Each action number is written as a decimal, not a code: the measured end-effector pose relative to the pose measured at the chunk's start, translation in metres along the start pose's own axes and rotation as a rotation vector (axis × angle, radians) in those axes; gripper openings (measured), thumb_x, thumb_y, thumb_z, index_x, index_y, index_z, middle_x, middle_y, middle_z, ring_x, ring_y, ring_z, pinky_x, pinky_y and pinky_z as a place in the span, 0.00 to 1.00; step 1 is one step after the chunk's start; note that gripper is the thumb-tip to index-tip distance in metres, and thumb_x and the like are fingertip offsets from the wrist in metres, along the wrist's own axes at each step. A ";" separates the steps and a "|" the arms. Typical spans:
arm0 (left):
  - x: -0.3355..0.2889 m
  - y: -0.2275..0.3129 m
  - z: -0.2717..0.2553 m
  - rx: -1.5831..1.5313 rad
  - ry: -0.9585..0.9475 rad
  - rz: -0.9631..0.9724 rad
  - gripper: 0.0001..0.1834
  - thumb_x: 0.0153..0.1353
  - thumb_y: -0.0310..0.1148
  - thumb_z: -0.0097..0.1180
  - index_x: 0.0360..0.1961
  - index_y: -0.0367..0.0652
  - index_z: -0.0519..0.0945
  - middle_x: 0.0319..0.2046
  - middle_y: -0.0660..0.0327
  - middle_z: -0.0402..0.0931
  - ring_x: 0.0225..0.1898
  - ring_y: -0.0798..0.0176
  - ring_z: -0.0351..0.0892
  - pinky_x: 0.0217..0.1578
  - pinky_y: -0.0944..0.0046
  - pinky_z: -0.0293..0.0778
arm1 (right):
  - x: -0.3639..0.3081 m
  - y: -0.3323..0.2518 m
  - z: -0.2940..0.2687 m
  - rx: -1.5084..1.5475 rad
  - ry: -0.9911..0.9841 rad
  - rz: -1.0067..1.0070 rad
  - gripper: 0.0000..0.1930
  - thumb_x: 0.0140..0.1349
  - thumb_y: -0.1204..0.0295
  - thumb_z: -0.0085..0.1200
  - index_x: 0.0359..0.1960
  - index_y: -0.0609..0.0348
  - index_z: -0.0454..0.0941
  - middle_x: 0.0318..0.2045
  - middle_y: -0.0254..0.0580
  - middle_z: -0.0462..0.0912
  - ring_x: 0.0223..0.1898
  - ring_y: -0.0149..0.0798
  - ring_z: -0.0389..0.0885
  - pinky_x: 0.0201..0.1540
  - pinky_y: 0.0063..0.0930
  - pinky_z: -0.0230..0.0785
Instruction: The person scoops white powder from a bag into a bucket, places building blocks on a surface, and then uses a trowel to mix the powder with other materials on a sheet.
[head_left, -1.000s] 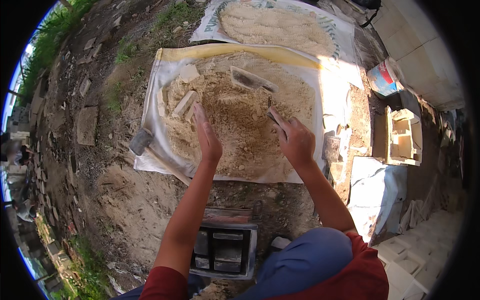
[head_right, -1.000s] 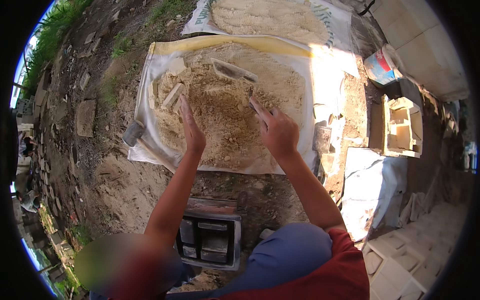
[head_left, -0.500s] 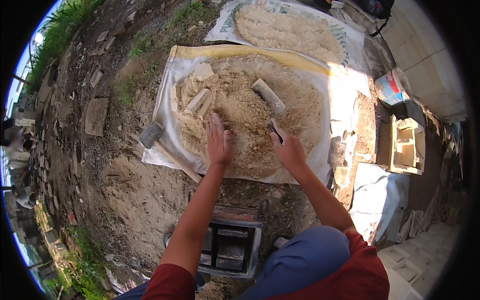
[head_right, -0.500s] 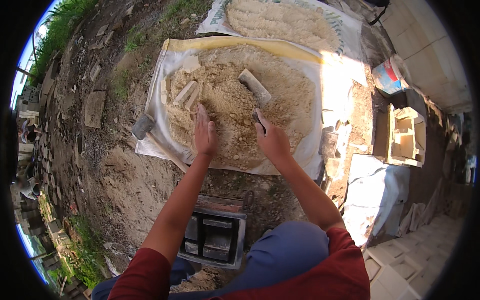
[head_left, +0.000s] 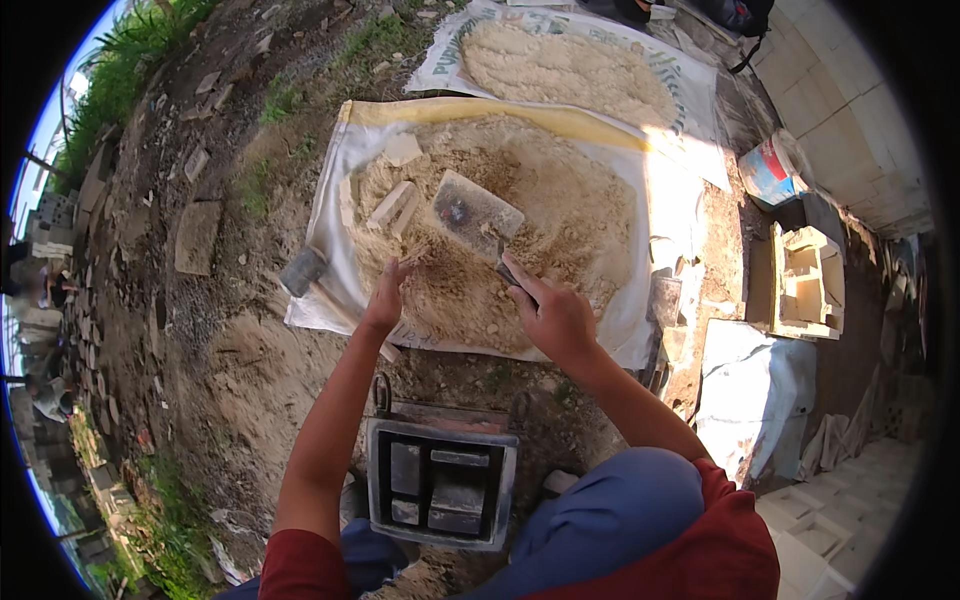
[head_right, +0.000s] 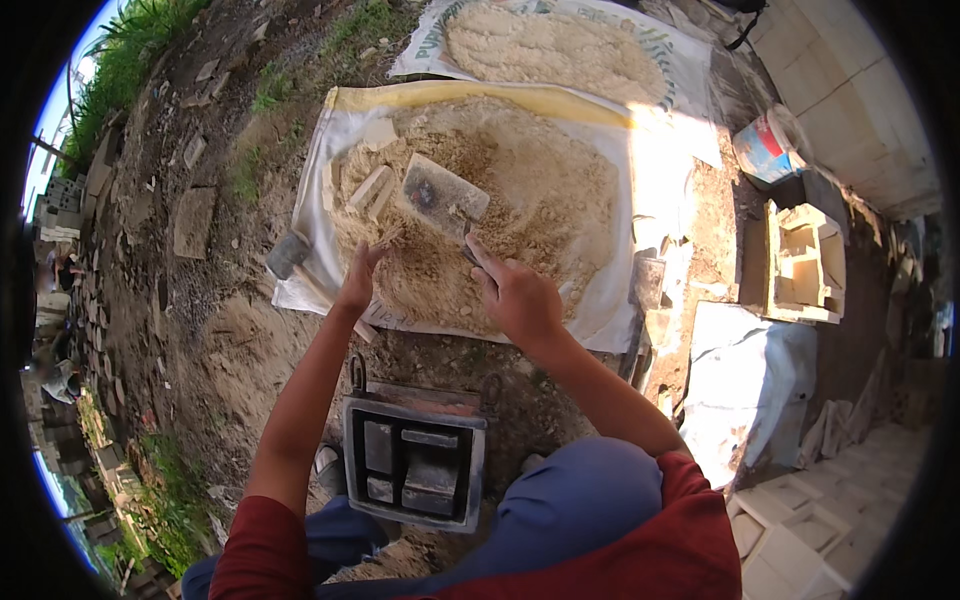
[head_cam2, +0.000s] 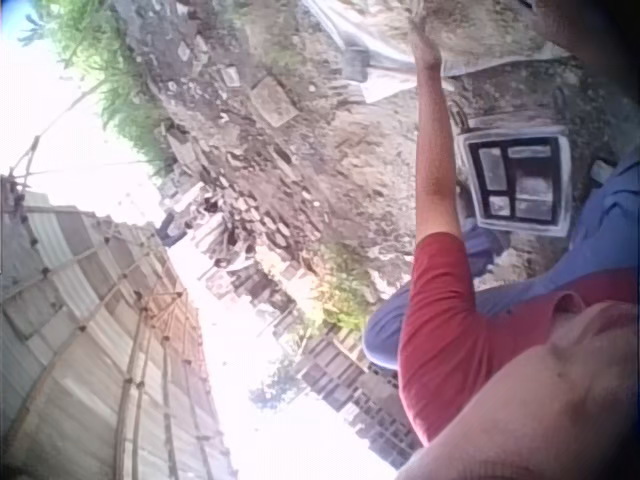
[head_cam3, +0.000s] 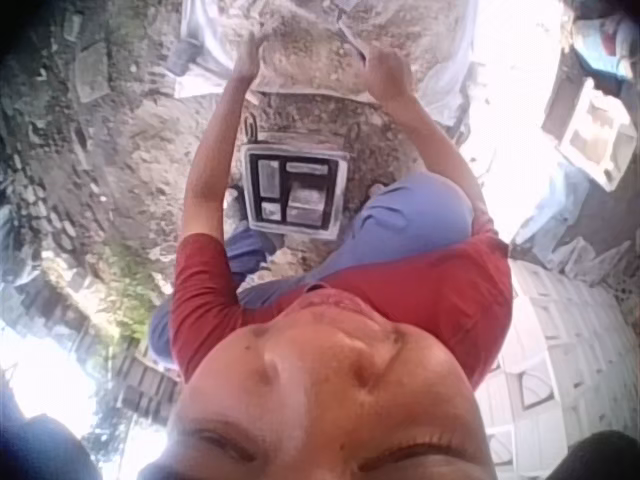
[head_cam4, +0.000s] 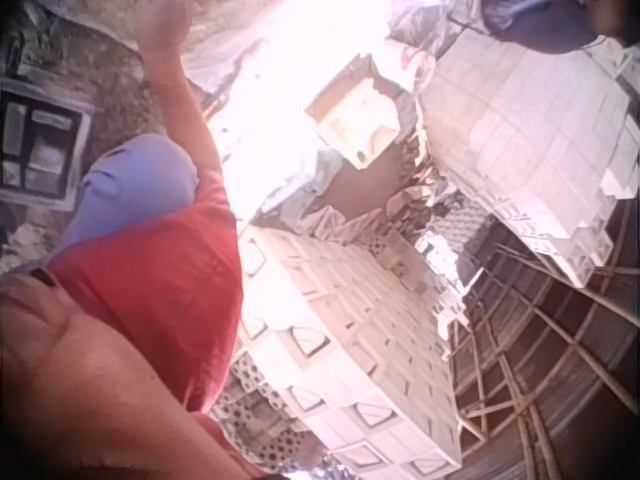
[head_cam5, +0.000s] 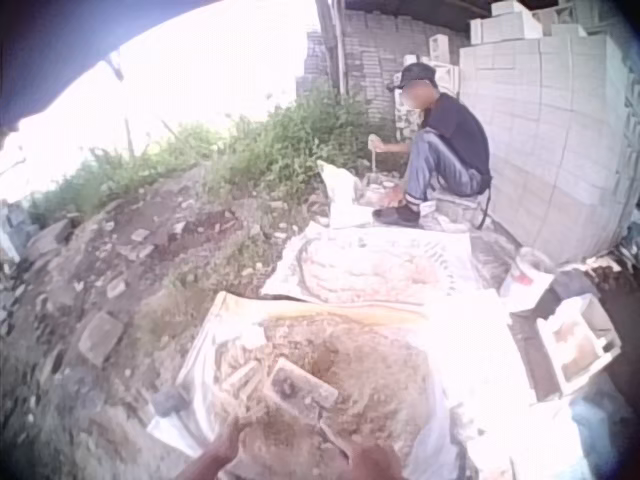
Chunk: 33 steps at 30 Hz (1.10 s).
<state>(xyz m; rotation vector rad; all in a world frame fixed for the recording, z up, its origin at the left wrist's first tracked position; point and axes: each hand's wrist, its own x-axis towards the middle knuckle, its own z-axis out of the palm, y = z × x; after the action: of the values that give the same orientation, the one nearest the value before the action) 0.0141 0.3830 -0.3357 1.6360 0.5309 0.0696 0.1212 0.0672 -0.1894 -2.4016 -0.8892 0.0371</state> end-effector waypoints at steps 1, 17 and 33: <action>-0.007 0.009 -0.007 -0.006 -0.007 -0.004 0.46 0.83 0.60 0.19 0.70 0.27 0.74 0.73 0.40 0.70 0.77 0.49 0.66 0.77 0.47 0.56 | -0.006 0.002 0.006 -0.037 -0.107 0.018 0.27 0.75 0.57 0.57 0.75 0.21 0.72 0.30 0.46 0.85 0.29 0.51 0.86 0.32 0.48 0.79; 0.022 0.044 0.065 0.739 0.164 0.620 0.36 0.80 0.48 0.40 0.82 0.40 0.59 0.83 0.49 0.53 0.83 0.42 0.51 0.81 0.46 0.48 | 0.076 0.077 -0.050 0.395 -0.337 0.455 0.24 0.78 0.55 0.52 0.70 0.46 0.80 0.44 0.58 0.91 0.44 0.52 0.90 0.55 0.42 0.78; 0.023 0.068 0.039 0.741 0.059 0.634 0.34 0.81 0.47 0.36 0.81 0.39 0.62 0.82 0.46 0.54 0.83 0.44 0.52 0.82 0.47 0.45 | 0.048 0.095 -0.071 0.003 -0.536 0.261 0.21 0.78 0.55 0.48 0.62 0.50 0.83 0.43 0.56 0.89 0.46 0.58 0.88 0.53 0.50 0.77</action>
<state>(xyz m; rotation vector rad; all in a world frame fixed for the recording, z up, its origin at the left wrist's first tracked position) 0.0682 0.3528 -0.2829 2.4878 0.0429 0.4315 0.2297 0.0016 -0.1725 -2.5290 -0.7834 0.8103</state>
